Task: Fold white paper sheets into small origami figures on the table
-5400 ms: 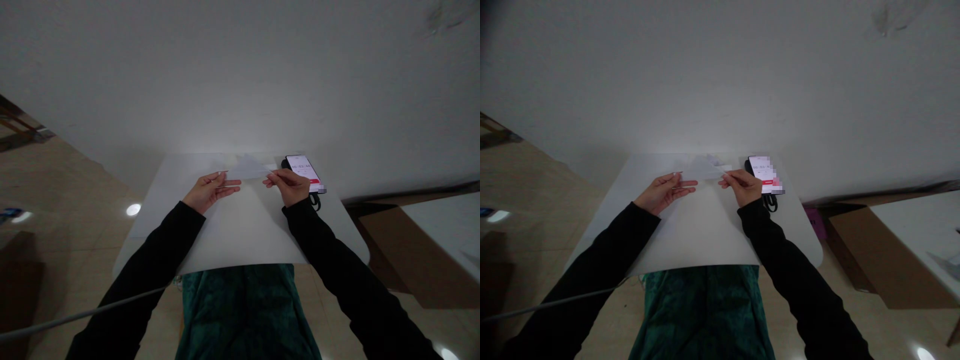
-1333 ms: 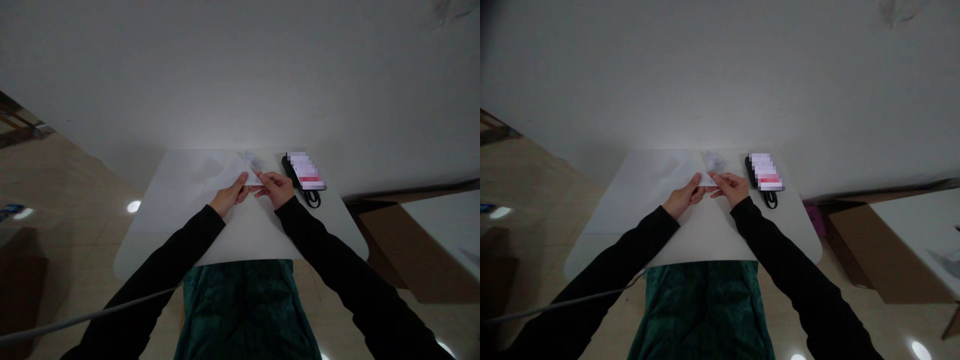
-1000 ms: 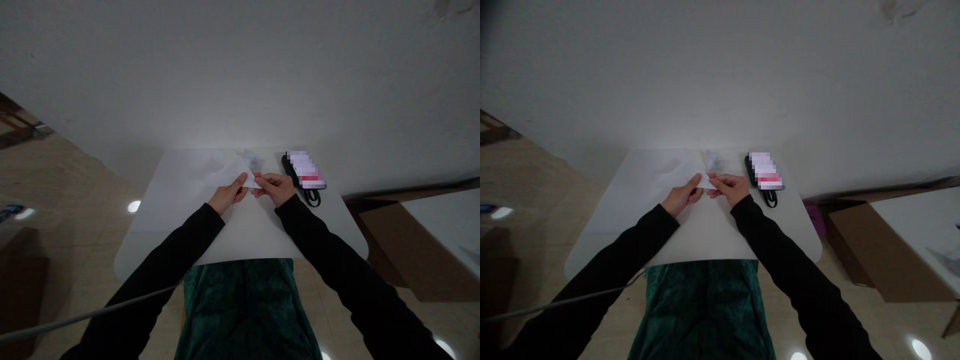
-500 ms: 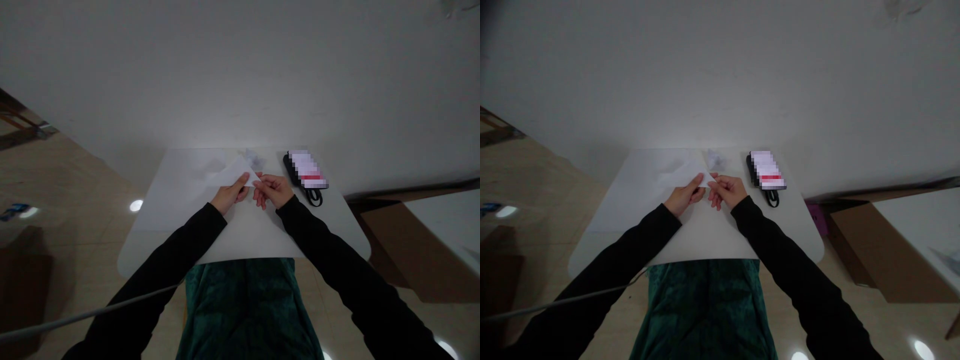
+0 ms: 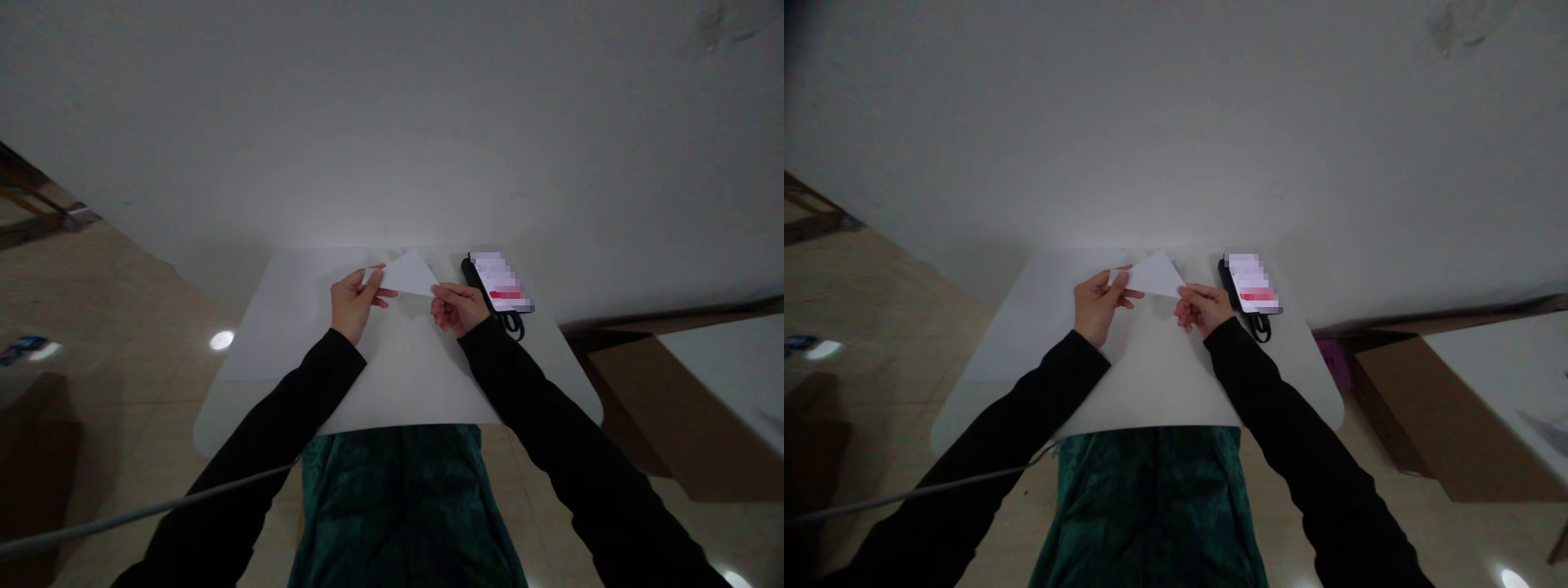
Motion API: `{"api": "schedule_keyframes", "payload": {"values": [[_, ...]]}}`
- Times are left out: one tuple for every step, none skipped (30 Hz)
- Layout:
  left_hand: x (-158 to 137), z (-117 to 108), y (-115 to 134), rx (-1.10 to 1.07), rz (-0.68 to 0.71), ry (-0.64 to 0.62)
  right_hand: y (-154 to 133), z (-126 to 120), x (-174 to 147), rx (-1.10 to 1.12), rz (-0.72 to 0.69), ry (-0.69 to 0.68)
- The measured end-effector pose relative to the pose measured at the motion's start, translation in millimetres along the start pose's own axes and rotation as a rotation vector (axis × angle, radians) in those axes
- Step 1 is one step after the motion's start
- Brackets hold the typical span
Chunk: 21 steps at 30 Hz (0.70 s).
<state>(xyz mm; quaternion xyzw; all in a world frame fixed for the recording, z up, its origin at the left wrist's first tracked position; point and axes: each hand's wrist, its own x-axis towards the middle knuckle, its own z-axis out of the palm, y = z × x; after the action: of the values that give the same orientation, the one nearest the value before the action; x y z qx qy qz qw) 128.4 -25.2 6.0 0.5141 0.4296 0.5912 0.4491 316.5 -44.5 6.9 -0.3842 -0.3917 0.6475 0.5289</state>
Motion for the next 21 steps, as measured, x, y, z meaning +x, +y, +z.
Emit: {"api": "schedule_keyframes", "payload": {"values": [[0,-1,1,0.008,-0.007,0.002,0,-1,0,0.010,0.014,0.019],[1,-2,2,0.015,-0.011,0.002,0,-3,1,0.023,0.031,0.038],[1,-3,3,0.022,-0.009,0.002,1,-4,2,0.038,0.051,0.054],[2,-5,3,0.030,-0.001,0.002,1,-6,2,0.055,0.075,0.067],[3,-6,3,0.036,0.011,-0.001,2,-7,3,0.074,0.098,0.080],[5,-7,3,0.039,0.026,-0.006,2,-7,4,0.091,0.120,0.093],[6,-8,3,0.039,0.041,-0.015,2,-8,4,0.105,0.142,0.105],[7,-9,2,0.039,0.054,-0.025,3,-8,4,0.116,0.160,0.116],[8,-10,1,0.039,0.065,-0.034,3,-8,5,0.122,0.172,0.125],[8,-11,1,0.042,0.074,-0.040,3,-8,5,0.123,0.177,0.132],[8,-11,0,0.050,0.079,-0.043,2,-8,5,0.120,0.178,0.137],[8,-12,-1,0.060,0.082,-0.043,2,-7,5,0.116,0.178,0.142],[8,-12,-1,0.070,0.084,-0.047,1,-7,5,0.113,0.178,0.152],[7,-13,-2,0.077,0.087,-0.058,1,-7,6,0.112,0.183,0.166],[7,-13,-2,0.083,0.098,-0.078,0,-7,6,0.116,0.194,0.184],[6,-13,-2,0.088,0.117,-0.103,-1,-7,6,0.124,0.209,0.205],[5,-14,-2,0.097,0.146,-0.127,-2,-7,7,0.132,0.224,0.225],[4,-14,-2,0.111,0.179,-0.146,-2,-8,7,0.138,0.236,0.236],[4,-14,-1,0.128,0.207,-0.154,-3,-8,7,0.142,0.242,0.237],[3,-14,0,0.145,0.220,-0.150,-3,-8,7,0.140,0.238,0.224],[3,-13,1,0.162,0.214,-0.137,-3,-8,6,0.131,0.225,0.198]]}}
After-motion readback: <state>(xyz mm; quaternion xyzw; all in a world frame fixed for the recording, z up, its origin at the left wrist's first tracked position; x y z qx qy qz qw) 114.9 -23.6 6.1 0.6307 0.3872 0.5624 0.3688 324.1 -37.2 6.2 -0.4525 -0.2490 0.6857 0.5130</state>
